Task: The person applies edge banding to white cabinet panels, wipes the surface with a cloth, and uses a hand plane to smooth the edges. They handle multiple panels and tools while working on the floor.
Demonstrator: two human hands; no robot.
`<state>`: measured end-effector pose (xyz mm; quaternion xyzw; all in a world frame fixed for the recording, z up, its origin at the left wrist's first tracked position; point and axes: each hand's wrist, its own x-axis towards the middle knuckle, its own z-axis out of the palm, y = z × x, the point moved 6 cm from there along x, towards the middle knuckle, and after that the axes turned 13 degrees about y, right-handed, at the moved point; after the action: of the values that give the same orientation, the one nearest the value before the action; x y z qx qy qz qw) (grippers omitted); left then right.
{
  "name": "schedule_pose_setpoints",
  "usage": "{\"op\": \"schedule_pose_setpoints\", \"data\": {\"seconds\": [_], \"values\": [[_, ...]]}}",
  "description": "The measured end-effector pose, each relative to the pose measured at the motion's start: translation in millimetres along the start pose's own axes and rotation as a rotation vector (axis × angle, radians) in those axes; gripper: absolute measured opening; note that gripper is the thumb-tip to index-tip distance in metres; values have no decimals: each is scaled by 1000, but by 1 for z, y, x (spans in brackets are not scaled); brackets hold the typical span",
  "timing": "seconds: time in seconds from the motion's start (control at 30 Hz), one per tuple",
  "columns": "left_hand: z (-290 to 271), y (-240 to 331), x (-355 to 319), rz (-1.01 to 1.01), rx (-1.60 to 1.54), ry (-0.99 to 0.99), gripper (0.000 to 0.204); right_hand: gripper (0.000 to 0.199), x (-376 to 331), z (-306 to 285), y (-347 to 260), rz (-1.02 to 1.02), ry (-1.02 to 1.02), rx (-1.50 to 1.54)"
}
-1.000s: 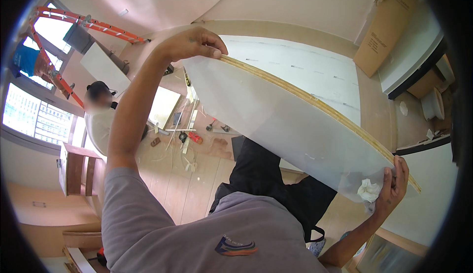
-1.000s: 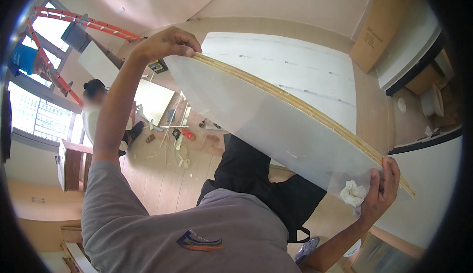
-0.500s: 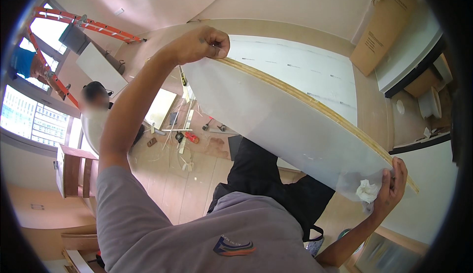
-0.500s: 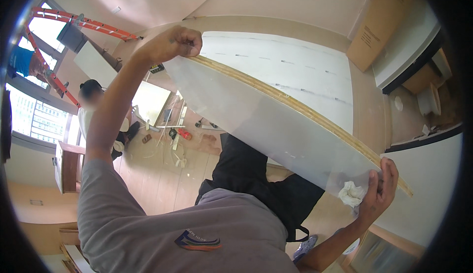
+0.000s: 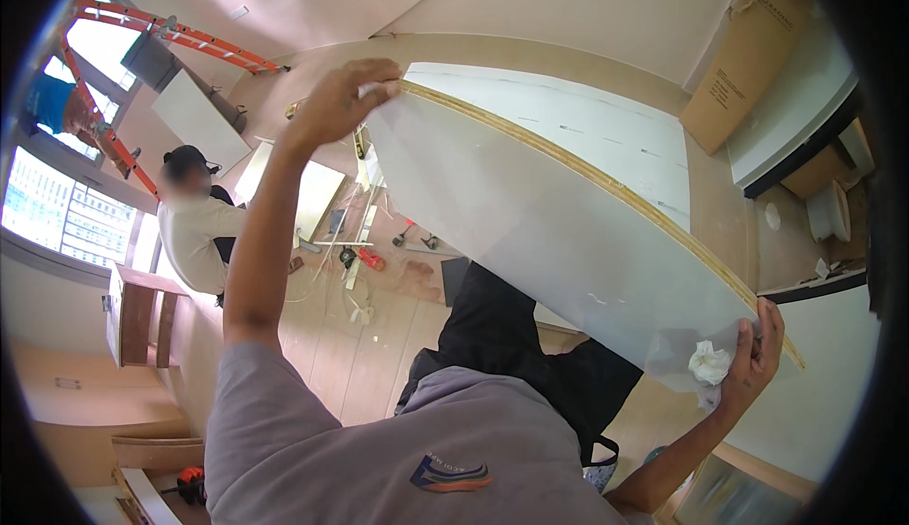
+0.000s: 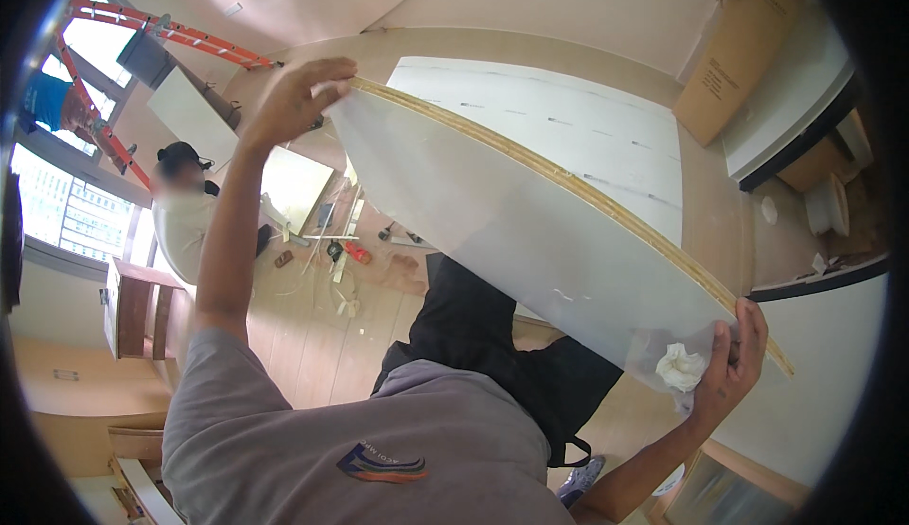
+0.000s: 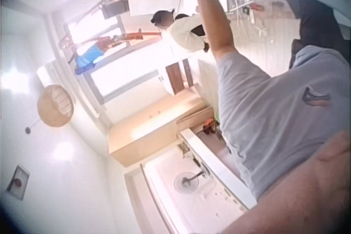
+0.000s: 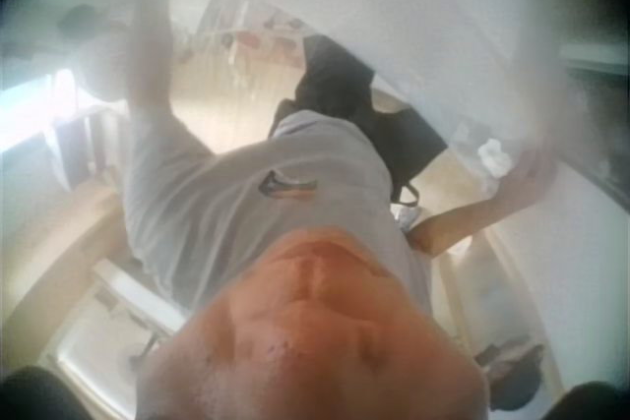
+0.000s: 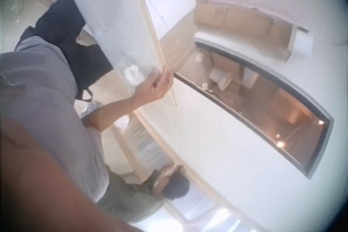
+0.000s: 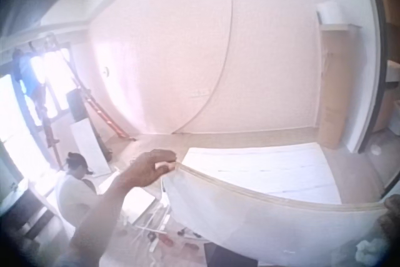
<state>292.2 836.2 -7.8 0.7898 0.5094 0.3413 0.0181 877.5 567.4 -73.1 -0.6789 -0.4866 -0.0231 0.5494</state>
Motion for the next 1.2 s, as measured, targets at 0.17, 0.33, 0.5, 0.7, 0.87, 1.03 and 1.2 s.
{"op": "schedule_pose_setpoints", "data": {"seconds": [0.17,0.33,0.5,0.7,0.87,1.03,1.2], "values": [[17,21,-36,181,329,202,47,35,0,2,5,10,-8,-20],[21,28,-33,198,101,343,27,35,0,0,-5,-10,8,-51],[23,8,-18,66,-324,307,9,36,-3,-5,0,-10,-6,-35],[-8,-83,-1,-239,-635,598,22,35,-7,-11,-5,-30,-2,-17],[-20,-133,-24,-518,-445,454,53,34,-11,-11,-2,-53,23,22],[1,-67,-41,-274,-536,162,43,36,-8,-11,0,-2,-6,14],[-1,-72,-32,-241,-607,314,23,35,-5,-9,-3,4,-17,-42]]}}
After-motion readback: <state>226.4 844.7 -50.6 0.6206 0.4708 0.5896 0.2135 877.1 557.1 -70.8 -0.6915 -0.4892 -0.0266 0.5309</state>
